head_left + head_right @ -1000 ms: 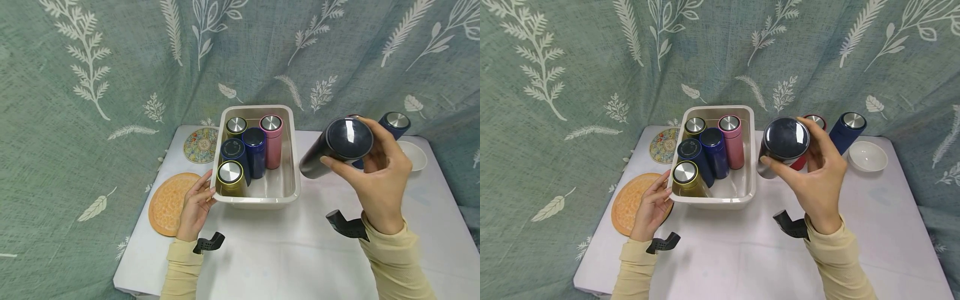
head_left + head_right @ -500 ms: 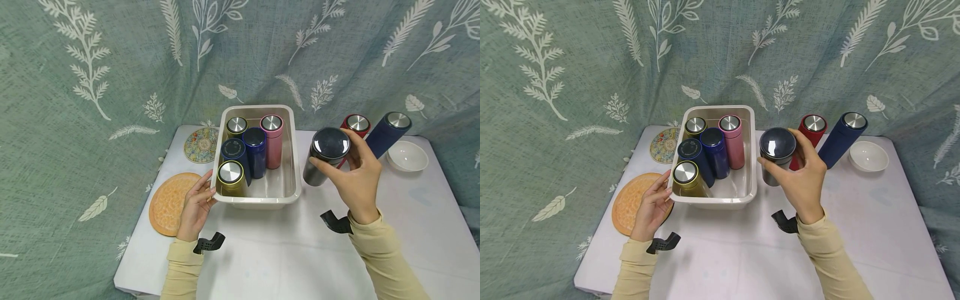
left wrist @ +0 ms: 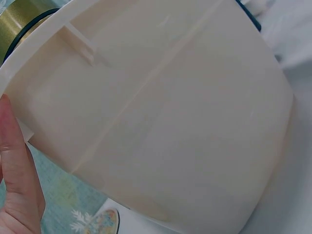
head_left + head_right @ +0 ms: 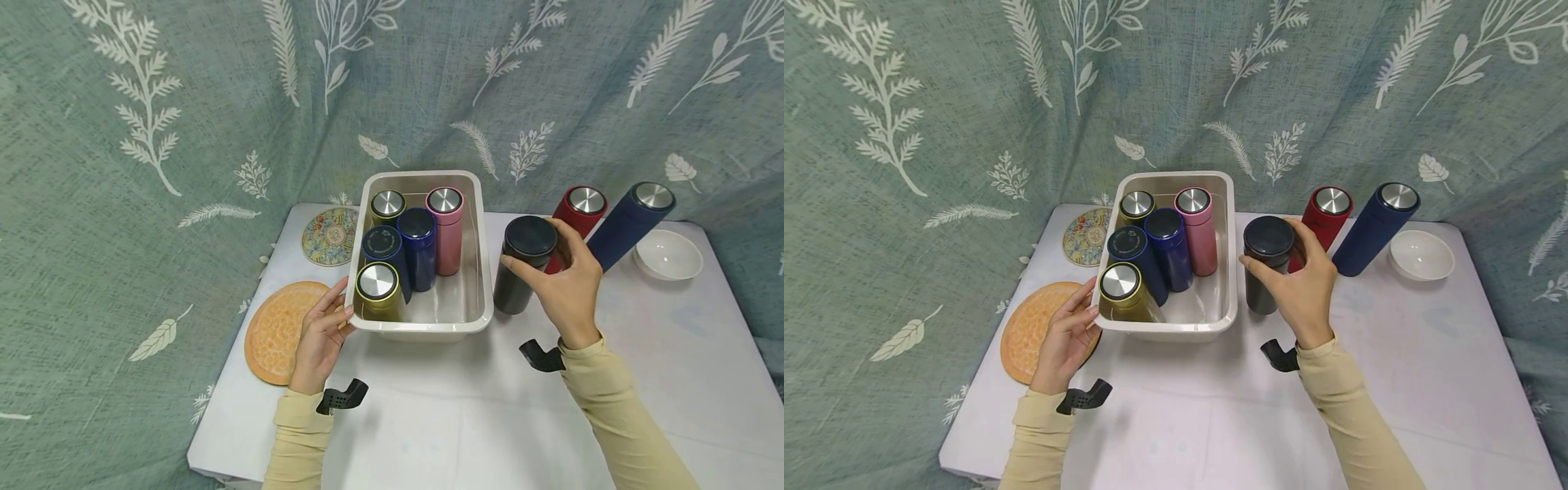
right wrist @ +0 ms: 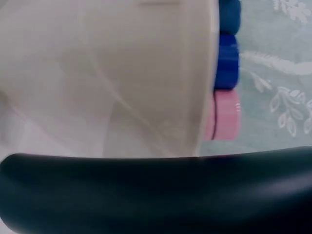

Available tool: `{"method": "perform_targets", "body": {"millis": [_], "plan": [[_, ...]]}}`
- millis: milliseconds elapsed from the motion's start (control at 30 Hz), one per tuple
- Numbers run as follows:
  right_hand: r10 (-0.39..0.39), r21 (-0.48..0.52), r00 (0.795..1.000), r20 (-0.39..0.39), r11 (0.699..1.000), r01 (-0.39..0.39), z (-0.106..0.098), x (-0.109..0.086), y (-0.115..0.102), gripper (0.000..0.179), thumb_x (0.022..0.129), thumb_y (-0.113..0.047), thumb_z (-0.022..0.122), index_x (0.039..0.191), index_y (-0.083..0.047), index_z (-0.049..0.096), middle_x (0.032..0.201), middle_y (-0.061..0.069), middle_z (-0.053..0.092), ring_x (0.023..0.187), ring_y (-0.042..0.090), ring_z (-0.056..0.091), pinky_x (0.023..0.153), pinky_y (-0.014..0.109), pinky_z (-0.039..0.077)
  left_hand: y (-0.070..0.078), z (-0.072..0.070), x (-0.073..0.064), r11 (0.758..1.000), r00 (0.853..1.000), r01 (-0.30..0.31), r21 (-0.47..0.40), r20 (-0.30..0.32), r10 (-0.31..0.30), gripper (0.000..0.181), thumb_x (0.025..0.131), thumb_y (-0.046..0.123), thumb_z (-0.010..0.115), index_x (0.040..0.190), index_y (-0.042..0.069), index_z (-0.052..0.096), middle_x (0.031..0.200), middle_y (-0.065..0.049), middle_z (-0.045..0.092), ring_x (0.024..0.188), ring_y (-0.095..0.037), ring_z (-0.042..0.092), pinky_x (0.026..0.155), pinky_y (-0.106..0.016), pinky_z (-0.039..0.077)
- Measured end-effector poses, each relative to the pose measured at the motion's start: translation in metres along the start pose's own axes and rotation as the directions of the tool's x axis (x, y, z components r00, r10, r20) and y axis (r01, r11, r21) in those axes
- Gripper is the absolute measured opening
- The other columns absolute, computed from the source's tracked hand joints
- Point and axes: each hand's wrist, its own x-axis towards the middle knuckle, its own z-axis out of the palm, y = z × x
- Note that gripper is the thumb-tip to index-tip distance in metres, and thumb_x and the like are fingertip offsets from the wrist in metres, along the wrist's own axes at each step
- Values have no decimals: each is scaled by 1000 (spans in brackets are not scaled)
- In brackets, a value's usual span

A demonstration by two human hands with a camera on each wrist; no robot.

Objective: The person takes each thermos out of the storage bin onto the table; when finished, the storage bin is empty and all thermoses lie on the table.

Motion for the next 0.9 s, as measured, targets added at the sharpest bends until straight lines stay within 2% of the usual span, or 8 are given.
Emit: {"method": "perform_targets", "body": {"millis": [367, 500, 800, 900], "plan": [[78, 1, 997, -3, 997, -78, 3, 3, 20, 74, 65, 3, 90, 133, -7, 63, 127, 7, 66, 115, 5, 64, 103, 16, 50, 1, 0, 0, 1000, 1000, 1, 12, -8, 0, 57, 96, -7, 50, 151, 7, 44, 108, 4, 63, 88, -6, 66, 74, -19, 58], [112, 6, 994, -14, 994, -112, 4, 3, 26, 74, 66, 1, 90, 134, -7, 62, 129, 7, 65, 116, 5, 63, 104, 16, 49, 1, 0, 0, 1000, 1000, -1, 11, -3, 1, 57, 96, -7, 50, 151, 7, 43, 108, 4, 64, 88, -6, 66, 75, -19, 58], [67, 103, 997, -39, 993, -63, 11, 13, 42, 70, 66, 6, 88, 129, -7, 64, 121, 7, 68, 112, 9, 66, 99, 16, 52, 1, 0, -1, 1000, 1000, -1, 5, -2, 1, 58, 96, -7, 51, 152, 6, 43, 106, 3, 62, 86, -6, 66, 74, -19, 58], [62, 102, 997, -46, 993, -57, 14, 15, 45, 69, 65, 6, 88, 129, -5, 63, 121, 8, 68, 111, 9, 66, 99, 16, 52, 1, 0, -2, 1000, 1000, -3, 3, -2, 3, 58, 95, -7, 51, 151, 6, 43, 106, 3, 62, 87, -6, 66, 74, -19, 58]]}}
